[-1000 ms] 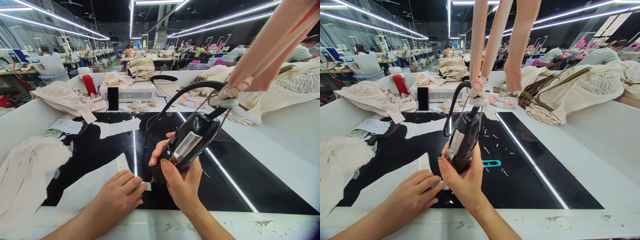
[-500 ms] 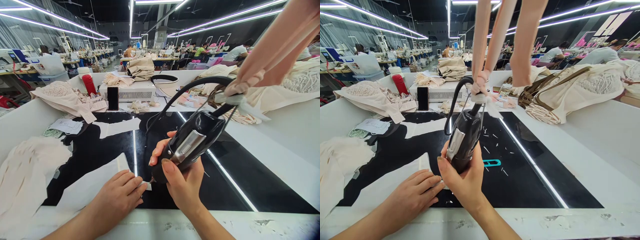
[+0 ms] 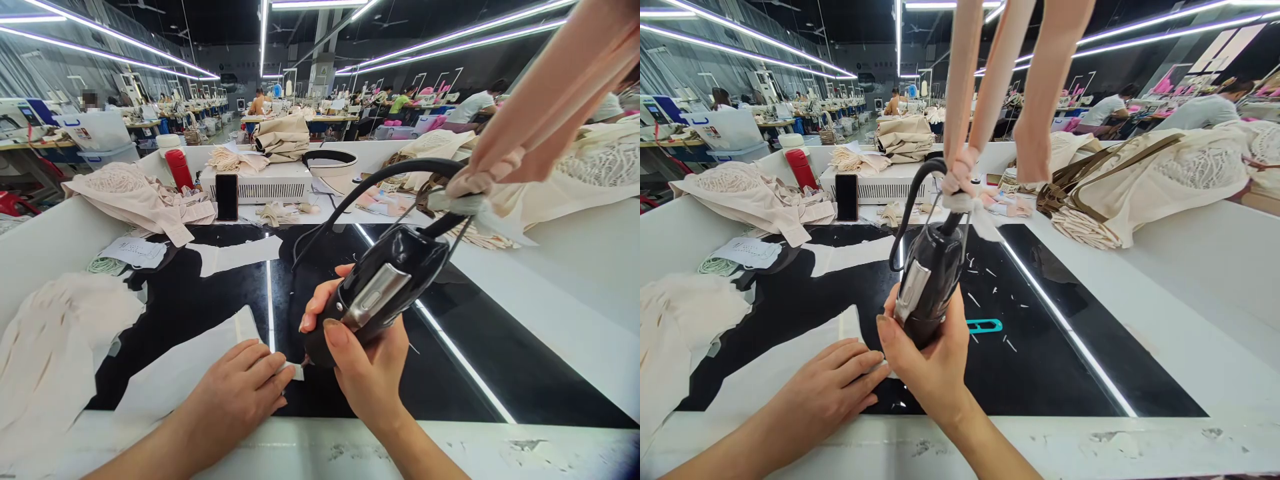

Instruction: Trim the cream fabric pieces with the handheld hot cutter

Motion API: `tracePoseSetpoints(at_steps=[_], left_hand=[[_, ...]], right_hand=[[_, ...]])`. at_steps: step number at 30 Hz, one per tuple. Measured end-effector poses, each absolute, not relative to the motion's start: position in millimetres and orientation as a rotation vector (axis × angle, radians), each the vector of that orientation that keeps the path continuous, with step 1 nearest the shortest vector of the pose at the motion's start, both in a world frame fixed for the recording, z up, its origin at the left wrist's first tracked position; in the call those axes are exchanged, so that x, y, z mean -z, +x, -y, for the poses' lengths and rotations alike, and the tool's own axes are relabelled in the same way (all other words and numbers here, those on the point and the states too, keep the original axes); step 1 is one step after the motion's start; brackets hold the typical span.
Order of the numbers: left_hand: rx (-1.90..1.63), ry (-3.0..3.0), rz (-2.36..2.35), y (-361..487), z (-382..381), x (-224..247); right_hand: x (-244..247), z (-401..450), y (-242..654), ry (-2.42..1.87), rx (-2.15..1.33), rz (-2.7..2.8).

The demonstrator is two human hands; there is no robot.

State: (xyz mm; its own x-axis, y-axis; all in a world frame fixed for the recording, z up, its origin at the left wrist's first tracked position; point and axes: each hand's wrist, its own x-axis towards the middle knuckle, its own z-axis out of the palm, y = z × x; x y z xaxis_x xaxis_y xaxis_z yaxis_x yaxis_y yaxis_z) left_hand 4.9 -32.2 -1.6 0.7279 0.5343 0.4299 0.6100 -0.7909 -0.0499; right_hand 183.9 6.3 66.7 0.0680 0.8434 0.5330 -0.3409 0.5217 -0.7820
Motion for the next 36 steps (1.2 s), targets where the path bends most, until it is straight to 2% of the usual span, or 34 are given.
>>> tracePoseSetpoints(at_steps=[19, 27, 36], left_hand=[[0.628, -2.775, 0.939, 9, 25, -2], [0.814, -2.689, 0.841, -3, 29, -9], [0.709, -2.726, 0.836, -6, 31, 1]], right_hand=[[-67, -3, 185, -0.584, -0.958, 1.187], [-68, -2, 189, -0.595, -0.927, 1.208], [-70, -1, 189, -0.601, -0.935, 1.209]])
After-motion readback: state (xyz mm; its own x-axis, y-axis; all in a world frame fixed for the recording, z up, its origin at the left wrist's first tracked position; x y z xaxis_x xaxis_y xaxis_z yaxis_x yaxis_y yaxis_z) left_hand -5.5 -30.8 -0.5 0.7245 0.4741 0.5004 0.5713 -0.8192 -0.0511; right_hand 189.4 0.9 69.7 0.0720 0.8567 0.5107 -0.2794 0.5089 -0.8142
